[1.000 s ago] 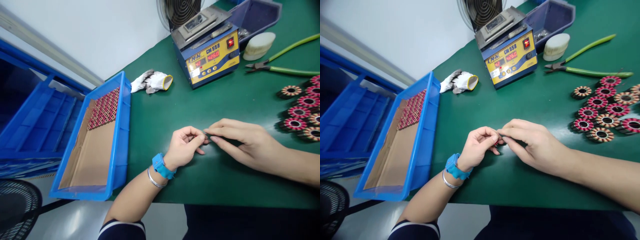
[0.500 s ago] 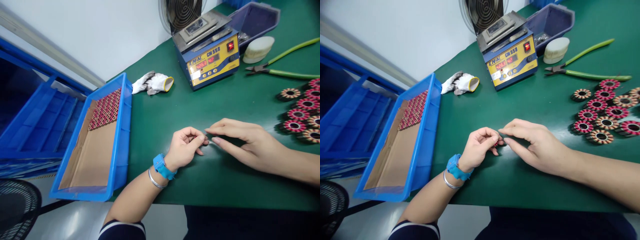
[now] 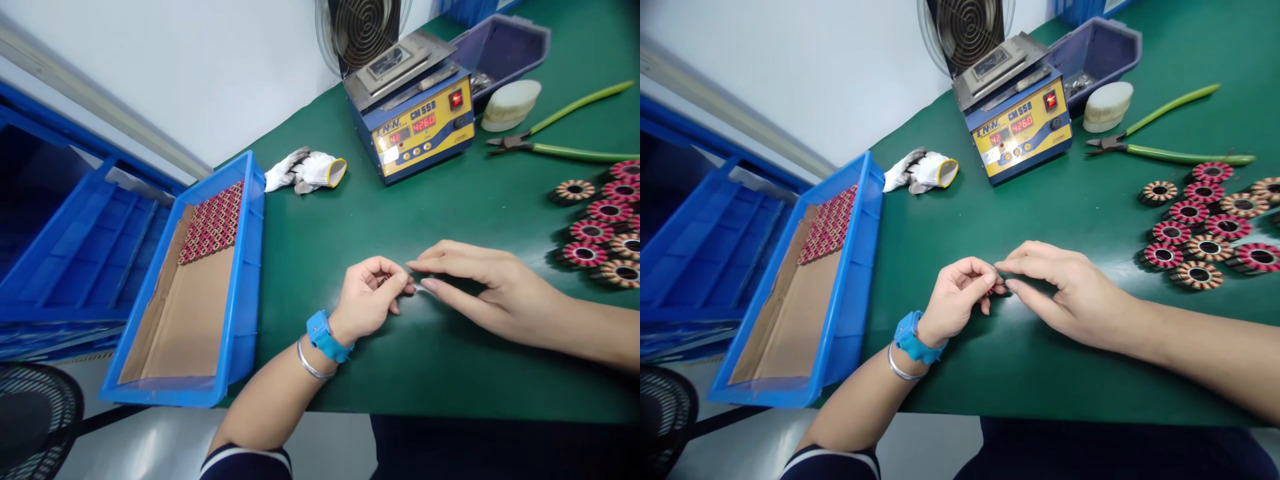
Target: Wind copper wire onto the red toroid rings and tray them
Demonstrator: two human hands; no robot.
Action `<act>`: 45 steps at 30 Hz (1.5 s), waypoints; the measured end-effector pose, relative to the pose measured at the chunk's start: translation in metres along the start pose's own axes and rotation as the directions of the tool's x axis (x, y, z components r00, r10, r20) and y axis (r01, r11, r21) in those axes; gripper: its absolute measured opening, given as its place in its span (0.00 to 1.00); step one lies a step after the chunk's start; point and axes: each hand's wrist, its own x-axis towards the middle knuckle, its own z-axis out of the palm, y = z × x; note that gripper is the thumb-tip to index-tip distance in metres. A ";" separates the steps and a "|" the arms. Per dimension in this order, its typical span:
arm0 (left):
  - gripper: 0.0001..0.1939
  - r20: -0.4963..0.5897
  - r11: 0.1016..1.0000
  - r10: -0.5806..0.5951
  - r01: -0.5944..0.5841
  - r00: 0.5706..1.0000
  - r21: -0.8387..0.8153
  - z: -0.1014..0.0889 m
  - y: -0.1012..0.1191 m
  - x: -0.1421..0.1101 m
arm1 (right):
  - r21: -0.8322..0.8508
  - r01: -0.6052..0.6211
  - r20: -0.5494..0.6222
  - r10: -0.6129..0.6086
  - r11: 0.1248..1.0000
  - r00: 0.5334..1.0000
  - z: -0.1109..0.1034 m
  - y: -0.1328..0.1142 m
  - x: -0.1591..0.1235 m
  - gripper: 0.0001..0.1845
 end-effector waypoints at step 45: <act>0.22 -0.003 0.999 -0.010 0.010 1.000 -0.047 0.002 0.000 0.000 | -0.282 0.133 -0.029 -0.147 0.950 0.989 0.001 0.001 -0.002 0.07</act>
